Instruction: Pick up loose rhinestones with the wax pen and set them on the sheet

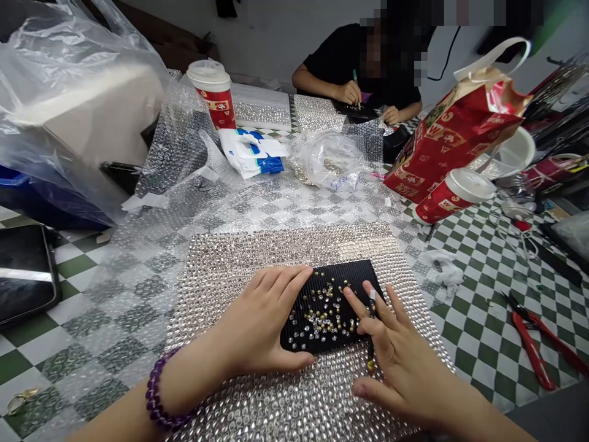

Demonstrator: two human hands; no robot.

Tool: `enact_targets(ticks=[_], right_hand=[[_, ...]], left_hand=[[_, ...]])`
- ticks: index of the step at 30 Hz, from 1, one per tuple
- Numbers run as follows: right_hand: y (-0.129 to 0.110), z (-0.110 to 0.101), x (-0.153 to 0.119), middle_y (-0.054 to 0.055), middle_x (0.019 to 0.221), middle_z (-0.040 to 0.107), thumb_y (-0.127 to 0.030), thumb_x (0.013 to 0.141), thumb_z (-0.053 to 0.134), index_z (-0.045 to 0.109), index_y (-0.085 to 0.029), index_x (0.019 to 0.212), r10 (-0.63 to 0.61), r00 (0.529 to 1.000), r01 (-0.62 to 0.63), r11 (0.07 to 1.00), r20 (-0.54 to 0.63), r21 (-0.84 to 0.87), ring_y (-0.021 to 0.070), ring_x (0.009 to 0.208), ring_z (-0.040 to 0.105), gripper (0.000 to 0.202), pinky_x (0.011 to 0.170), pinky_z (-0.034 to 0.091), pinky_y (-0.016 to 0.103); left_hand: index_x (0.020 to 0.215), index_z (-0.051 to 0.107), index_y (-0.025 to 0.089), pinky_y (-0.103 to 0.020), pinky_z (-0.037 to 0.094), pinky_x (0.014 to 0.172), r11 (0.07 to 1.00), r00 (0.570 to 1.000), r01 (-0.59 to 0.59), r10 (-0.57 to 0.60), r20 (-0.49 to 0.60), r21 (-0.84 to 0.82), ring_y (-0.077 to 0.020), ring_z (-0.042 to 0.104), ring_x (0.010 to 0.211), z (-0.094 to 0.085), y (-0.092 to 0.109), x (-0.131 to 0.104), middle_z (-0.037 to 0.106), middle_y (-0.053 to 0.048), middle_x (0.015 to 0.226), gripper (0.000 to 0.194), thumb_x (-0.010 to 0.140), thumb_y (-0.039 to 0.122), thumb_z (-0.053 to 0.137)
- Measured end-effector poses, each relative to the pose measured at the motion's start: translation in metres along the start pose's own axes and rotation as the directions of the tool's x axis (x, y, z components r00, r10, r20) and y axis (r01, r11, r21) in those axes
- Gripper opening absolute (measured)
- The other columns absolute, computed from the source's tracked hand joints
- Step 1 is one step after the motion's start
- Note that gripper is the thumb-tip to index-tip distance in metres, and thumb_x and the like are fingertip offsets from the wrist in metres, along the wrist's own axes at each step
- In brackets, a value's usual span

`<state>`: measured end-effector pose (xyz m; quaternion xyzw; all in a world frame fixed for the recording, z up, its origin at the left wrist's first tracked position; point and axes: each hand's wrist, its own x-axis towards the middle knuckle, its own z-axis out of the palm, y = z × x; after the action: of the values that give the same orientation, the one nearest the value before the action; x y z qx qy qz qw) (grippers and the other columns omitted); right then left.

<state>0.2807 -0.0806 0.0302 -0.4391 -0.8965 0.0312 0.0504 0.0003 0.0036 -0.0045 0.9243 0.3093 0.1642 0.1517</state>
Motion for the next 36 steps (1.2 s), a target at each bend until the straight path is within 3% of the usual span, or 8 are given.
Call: enact_targets(ticks=[7, 13, 21, 28, 36], right_hand=[[0.006, -0.003, -0.003, 0.010, 0.172, 0.034, -0.072, 0.105, 0.028, 0.042, -0.018, 0.136, 0.058, 0.998, -0.058, 0.998, -0.038, 0.007, 0.0240, 0.165, -0.006, 0.064, 0.133, 0.004, 0.049], [0.004, 0.001, 0.000, 0.009, 0.174, 0.030, -0.073, 0.104, 0.034, 0.046, -0.022, 0.124, 0.029, 0.999, -0.028, 0.999, -0.017, 0.025, 0.0276, 0.165, -0.004, 0.057, 0.134, 0.000, 0.051], [0.014, -0.001, -0.004, 0.008, 0.173, 0.032, -0.072, 0.106, 0.027, 0.035, -0.018, 0.146, 0.091, 0.996, -0.090, 0.995, -0.024, 0.052, 0.0243, 0.166, -0.001, 0.068, 0.135, 0.010, 0.049], [0.017, 0.000, -0.006, 0.007, 0.173, 0.032, -0.074, 0.103, 0.032, 0.037, -0.020, 0.143, 0.097, 0.995, -0.097, 0.995, 0.008, 0.026, 0.0277, 0.165, 0.000, 0.068, 0.135, 0.011, 0.053], [0.017, -0.002, -0.011, 0.008, 0.177, 0.022, -0.072, 0.105, 0.027, 0.042, -0.019, 0.131, 0.068, 0.998, -0.067, 0.996, -0.014, 0.058, 0.0226, 0.165, -0.011, 0.061, 0.134, -0.010, 0.041]], left_hand=[[0.163, 0.006, 0.019, -0.058, 0.037, 0.116, 1.000, 1.000, -0.004, 0.004, 0.001, 0.002, -0.0419, 0.048, 0.133, 0.000, 0.000, -0.001, 0.048, -0.019, 0.149, 0.124, 0.076, 0.077, 0.074], [0.162, 0.007, 0.018, -0.058, 0.037, 0.115, 1.000, 1.000, -0.007, 0.007, -0.005, 0.014, -0.0421, 0.047, 0.133, -0.001, 0.000, 0.000, 0.047, -0.020, 0.150, 0.123, 0.077, 0.077, 0.073], [0.161, 0.009, 0.017, -0.057, 0.037, 0.115, 1.000, 1.000, -0.009, 0.009, -0.001, 0.021, -0.0412, 0.048, 0.132, -0.002, -0.001, 0.001, 0.048, -0.019, 0.149, 0.121, 0.076, 0.076, 0.073], [0.159, 0.013, 0.016, -0.056, 0.038, 0.114, 0.999, 1.000, -0.017, 0.018, -0.015, 0.035, -0.0399, 0.048, 0.131, -0.001, 0.001, 0.001, 0.049, -0.019, 0.148, 0.119, 0.077, 0.078, 0.072], [0.162, 0.010, 0.017, -0.056, 0.038, 0.116, 0.999, 1.000, -0.013, 0.013, -0.009, 0.031, -0.0404, 0.048, 0.132, -0.002, -0.001, -0.001, 0.048, -0.019, 0.150, 0.121, 0.077, 0.078, 0.072]])
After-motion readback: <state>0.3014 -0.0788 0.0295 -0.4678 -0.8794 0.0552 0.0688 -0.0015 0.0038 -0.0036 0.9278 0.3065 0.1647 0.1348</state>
